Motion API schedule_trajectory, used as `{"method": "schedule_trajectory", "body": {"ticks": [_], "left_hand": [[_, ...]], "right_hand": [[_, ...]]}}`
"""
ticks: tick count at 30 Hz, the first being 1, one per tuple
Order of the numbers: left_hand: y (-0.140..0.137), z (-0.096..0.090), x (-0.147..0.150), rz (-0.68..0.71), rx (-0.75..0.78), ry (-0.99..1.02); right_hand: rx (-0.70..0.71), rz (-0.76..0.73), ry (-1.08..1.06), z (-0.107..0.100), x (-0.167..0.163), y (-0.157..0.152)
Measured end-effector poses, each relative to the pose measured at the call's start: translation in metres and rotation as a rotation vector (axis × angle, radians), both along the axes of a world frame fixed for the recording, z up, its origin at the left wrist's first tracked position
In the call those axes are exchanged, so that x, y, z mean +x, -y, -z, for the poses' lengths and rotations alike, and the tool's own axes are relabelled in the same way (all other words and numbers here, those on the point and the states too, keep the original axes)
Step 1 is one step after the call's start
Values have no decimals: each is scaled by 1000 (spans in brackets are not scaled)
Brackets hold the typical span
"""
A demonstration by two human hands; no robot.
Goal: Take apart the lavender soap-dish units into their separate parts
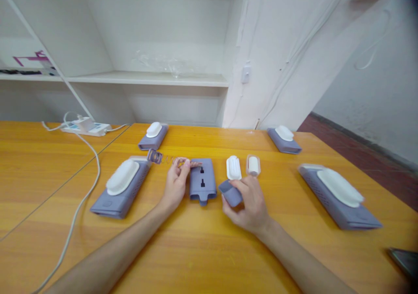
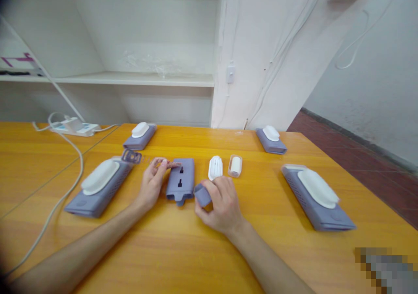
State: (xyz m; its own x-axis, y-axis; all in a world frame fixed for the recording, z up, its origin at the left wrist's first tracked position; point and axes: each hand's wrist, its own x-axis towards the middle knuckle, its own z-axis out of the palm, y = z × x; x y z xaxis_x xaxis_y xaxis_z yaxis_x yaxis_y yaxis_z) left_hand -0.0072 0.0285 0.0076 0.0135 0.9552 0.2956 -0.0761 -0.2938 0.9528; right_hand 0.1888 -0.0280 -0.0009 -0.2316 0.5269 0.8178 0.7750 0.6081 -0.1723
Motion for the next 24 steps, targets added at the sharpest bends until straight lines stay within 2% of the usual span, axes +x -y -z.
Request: {"method": "schedule_trajectory", "body": {"ticks": [5,10,14,20,24], "left_hand": [[2,7,-3,63,48,-38],[6,15,-2,-92,243,-285],[8,15,-2,-117,384,-481],[9,25,-3,-162,533,-618],[9,29,-3,-219,712,-613]], "right_hand": [[-8,147,-8,-1,7,-3],[-57,209,109,-4,2,-1],[-105,258,157,-7,4,2],[-10,120,51,-6,9,5],[70,-26,-29,-3,7,6]]}}
